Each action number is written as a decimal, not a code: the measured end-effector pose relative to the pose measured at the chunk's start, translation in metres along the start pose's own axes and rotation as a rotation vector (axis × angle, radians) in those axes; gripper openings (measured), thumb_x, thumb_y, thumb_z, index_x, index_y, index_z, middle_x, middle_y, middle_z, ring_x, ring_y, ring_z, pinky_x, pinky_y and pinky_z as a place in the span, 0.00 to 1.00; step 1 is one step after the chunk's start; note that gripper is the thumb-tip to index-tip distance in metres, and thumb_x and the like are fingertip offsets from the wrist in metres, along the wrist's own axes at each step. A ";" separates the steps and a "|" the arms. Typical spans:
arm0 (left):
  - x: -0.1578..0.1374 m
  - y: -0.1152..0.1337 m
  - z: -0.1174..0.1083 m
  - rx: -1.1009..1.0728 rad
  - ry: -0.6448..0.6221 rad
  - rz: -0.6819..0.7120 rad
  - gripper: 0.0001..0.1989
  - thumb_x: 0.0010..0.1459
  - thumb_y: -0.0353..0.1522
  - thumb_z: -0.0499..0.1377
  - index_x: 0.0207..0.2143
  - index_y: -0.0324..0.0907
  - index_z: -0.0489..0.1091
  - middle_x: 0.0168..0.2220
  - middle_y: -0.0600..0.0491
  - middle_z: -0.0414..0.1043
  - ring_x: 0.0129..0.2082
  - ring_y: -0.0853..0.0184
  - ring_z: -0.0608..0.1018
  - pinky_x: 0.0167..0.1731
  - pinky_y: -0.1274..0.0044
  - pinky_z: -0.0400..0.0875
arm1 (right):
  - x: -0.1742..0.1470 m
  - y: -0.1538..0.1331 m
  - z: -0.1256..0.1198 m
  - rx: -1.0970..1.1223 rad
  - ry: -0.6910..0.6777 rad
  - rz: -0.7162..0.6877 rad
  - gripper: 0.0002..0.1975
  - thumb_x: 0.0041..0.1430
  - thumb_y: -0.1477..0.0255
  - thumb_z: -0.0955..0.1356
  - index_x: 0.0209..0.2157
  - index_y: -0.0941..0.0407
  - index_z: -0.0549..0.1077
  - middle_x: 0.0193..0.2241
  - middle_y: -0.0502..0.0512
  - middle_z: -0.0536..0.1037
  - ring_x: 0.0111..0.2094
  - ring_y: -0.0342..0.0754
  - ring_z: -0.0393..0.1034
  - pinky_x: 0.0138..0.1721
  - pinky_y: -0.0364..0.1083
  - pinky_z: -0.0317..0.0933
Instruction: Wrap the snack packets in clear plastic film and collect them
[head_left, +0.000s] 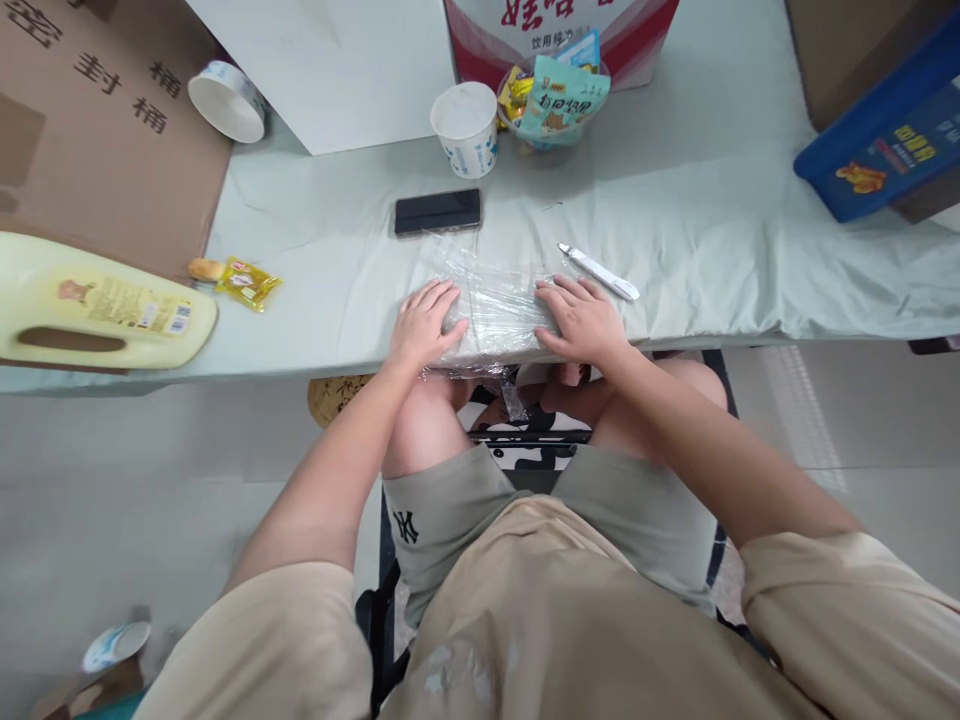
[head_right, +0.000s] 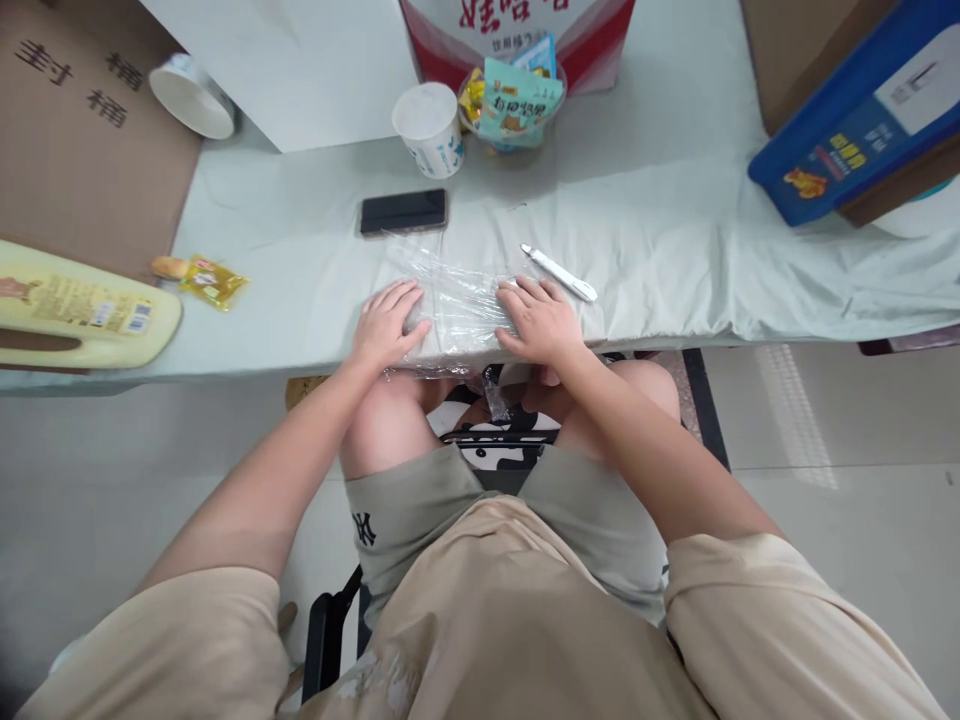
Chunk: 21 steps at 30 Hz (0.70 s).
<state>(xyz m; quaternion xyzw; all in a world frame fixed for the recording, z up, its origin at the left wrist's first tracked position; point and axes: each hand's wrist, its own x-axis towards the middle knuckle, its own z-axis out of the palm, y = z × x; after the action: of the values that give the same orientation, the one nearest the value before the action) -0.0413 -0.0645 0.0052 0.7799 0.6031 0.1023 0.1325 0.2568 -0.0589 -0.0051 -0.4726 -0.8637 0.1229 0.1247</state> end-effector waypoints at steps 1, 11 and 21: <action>0.000 0.000 -0.001 -0.011 -0.001 -0.002 0.31 0.64 0.44 0.56 0.67 0.45 0.67 0.71 0.47 0.62 0.73 0.51 0.60 0.71 0.58 0.52 | 0.000 0.000 0.000 0.007 0.004 -0.001 0.30 0.67 0.59 0.62 0.65 0.60 0.66 0.68 0.63 0.68 0.71 0.64 0.55 0.70 0.64 0.47; 0.003 -0.016 -0.002 -0.183 0.034 0.010 0.29 0.62 0.38 0.58 0.65 0.43 0.66 0.66 0.46 0.69 0.68 0.55 0.68 0.69 0.62 0.59 | -0.001 0.002 0.002 0.011 0.037 0.004 0.28 0.67 0.60 0.62 0.64 0.59 0.68 0.68 0.64 0.67 0.71 0.64 0.56 0.70 0.64 0.50; 0.035 0.023 -0.079 -0.497 -0.100 -0.015 0.03 0.57 0.31 0.62 0.31 0.43 0.75 0.40 0.50 0.80 0.47 0.57 0.80 0.54 0.64 0.72 | -0.009 -0.004 -0.019 0.100 0.218 0.020 0.17 0.71 0.64 0.59 0.38 0.51 0.77 0.47 0.58 0.82 0.57 0.60 0.73 0.65 0.62 0.59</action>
<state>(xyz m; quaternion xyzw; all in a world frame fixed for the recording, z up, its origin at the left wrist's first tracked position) -0.0367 -0.0300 0.0875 0.7231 0.5577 0.2076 0.3507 0.2651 -0.0670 0.0129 -0.4851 -0.8329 0.1149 0.2401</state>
